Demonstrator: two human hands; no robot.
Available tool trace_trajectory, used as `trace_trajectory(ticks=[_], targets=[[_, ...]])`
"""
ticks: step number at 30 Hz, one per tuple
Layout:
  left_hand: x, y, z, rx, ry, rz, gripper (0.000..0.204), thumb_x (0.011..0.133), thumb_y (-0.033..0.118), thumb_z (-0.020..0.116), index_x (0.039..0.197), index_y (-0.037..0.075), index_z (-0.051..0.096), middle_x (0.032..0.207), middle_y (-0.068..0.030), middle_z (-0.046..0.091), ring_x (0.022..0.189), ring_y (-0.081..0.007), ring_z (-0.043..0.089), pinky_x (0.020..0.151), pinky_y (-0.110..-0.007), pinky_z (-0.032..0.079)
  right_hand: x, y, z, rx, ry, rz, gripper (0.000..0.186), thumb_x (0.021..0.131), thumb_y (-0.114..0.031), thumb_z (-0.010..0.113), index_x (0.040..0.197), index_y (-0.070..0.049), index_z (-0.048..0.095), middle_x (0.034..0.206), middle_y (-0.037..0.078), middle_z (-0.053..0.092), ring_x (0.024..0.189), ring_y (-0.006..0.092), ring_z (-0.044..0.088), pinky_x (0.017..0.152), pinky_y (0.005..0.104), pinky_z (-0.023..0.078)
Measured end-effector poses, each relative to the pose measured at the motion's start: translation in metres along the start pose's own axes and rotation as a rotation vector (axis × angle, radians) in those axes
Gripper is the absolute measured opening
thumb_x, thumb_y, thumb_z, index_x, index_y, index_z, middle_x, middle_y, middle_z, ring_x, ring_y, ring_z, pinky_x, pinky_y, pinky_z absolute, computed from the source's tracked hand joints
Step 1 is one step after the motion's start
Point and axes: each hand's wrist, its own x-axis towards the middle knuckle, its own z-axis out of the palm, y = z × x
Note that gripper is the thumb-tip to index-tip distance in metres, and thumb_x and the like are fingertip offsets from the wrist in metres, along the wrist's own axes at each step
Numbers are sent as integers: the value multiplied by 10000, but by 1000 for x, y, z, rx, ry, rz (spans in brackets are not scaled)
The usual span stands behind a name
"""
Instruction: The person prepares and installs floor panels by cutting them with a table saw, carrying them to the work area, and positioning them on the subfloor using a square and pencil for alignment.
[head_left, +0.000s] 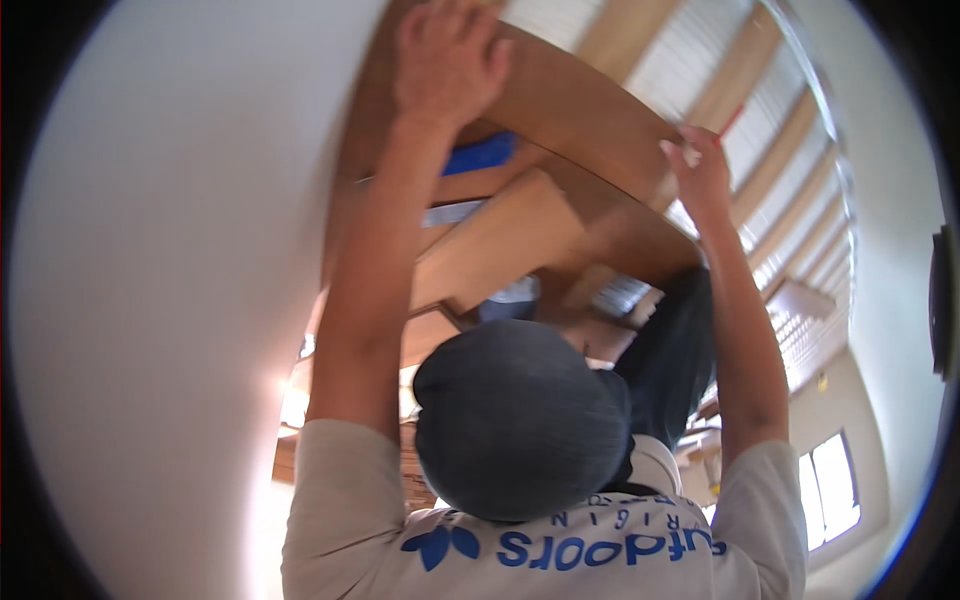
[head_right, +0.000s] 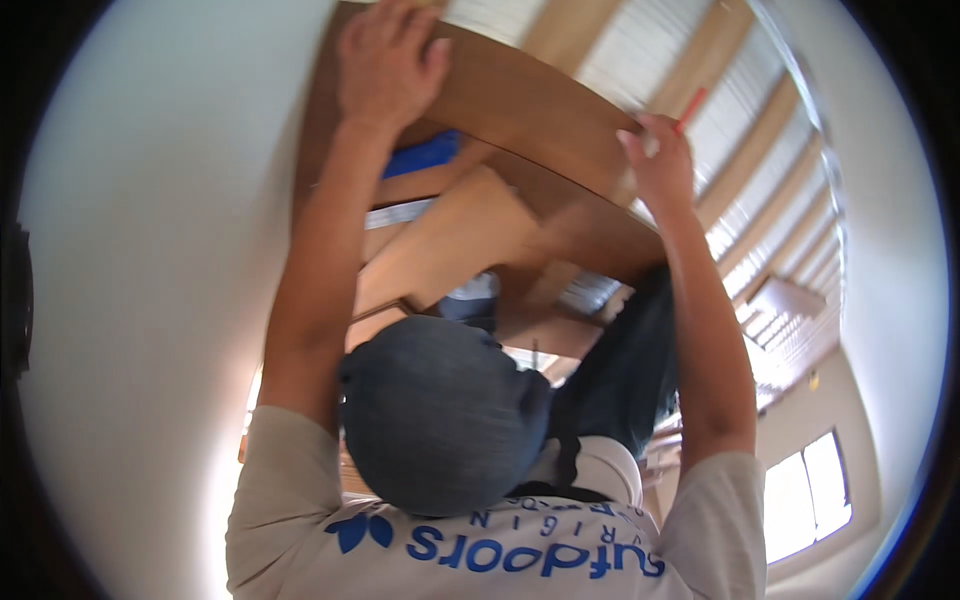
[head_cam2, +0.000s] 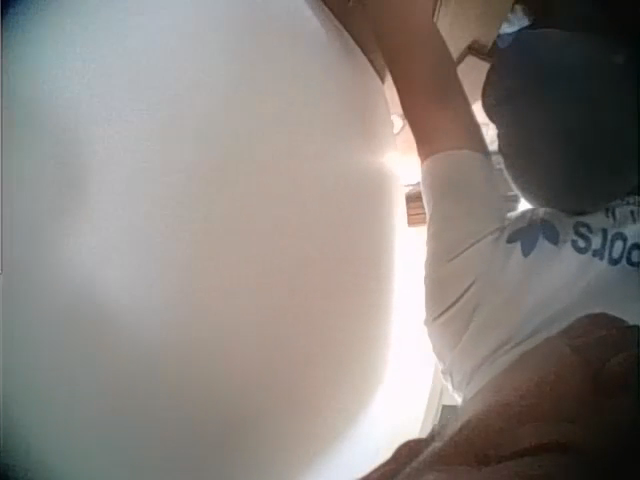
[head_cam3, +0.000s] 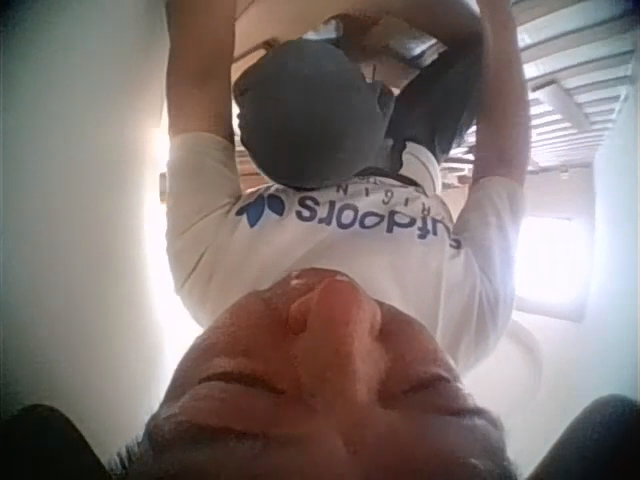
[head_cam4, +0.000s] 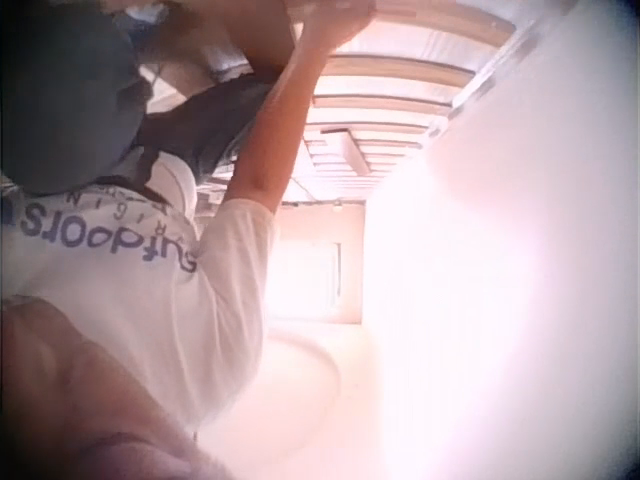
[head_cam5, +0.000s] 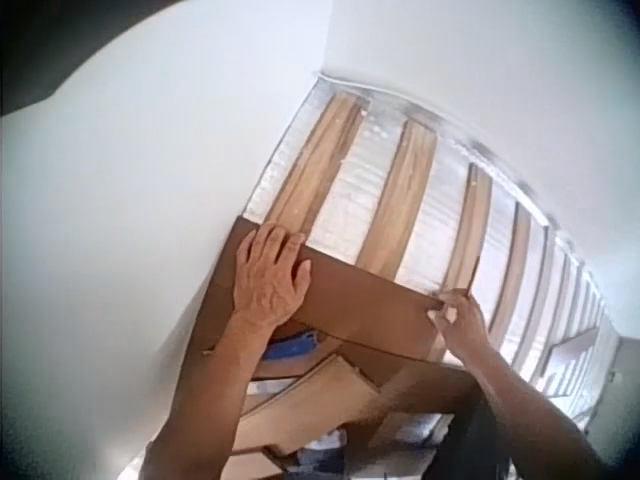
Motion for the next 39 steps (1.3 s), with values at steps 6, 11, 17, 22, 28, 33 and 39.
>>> trace_trajectory(ticks=[6, 11, 17, 22, 28, 33, 39], targets=[[3, 5, 14, 142, 58, 79, 378, 944, 311, 710, 1267, 115, 712, 1301, -117, 655, 1315, -324, 566, 1127, -497, 404, -17, 1, 3, 316, -189, 313, 728, 870, -366, 865, 1449, -30, 581, 957, 101, 649, 846, 177, 624, 780, 336, 545], [0, -6, 28, 146, 89, 100, 402, 979, 420, 680, 1338, 238, 691, 1354, -12, 653, 1360, -253, 549, 1129, -483, 364, -25, 1, 3, 267, -140, 294, 724, 884, -414, 847, 1458, -67, 573, 979, 96, 643, 866, 219, 627, 815, 363, 542], [-2, -8, 31, 168, 24, 97, 406, 989, 438, 671, 1339, 232, 690, 1341, -9, 653, 1348, -252, 558, 1109, -485, 381, -25, -5, -1, 238, -164, 287, 730, 912, -445, 816, 1493, -114, 522, 1134, 154, 698, 992, 285, 678, 918, 395, 558], [0, -7, 33, 163, 20, 94, 412, 982, 436, 680, 1338, 226, 689, 1336, -23, 649, 1339, -265, 563, 1082, -484, 402, -28, -1, 2, 260, -182, 251, 707, 933, -448, 793, 1486, -109, 513, 1180, 182, 709, 1080, 325, 696, 967, 432, 554], [3, -11, 20, 113, 37, 106, 353, 918, 377, 726, 1195, 160, 712, 1222, -85, 665, 1176, -327, 625, 931, -512, 501, -21, 8, 22, 365, -149, 280, 683, 899, -271, 858, 1469, -57, 546, 1015, 75, 699, 929, 148, 654, 840, 298, 545], [2, -2, 21, -9, -25, 26, 515, 866, 427, 742, 1279, 126, 673, 1341, -111, 579, 1389, -314, 480, 1087, -530, 376, -40, 38, 41, 650, -29, 194, 619, 965, -122, 778, 1514, -58, 500, 1015, 12, 629, 913, 96, 587, 806, 259, 513], [-1, -7, 13, -45, 46, 23, 513, 833, 382, 769, 1264, 117, 681, 1326, -130, 580, 1377, -318, 481, 1064, -510, 379, -29, 24, 30, 626, -113, 196, 590, 977, -116, 763, 1506, -59, 507, 997, 10, 616, 879, 95, 549, 795, 246, 476]])
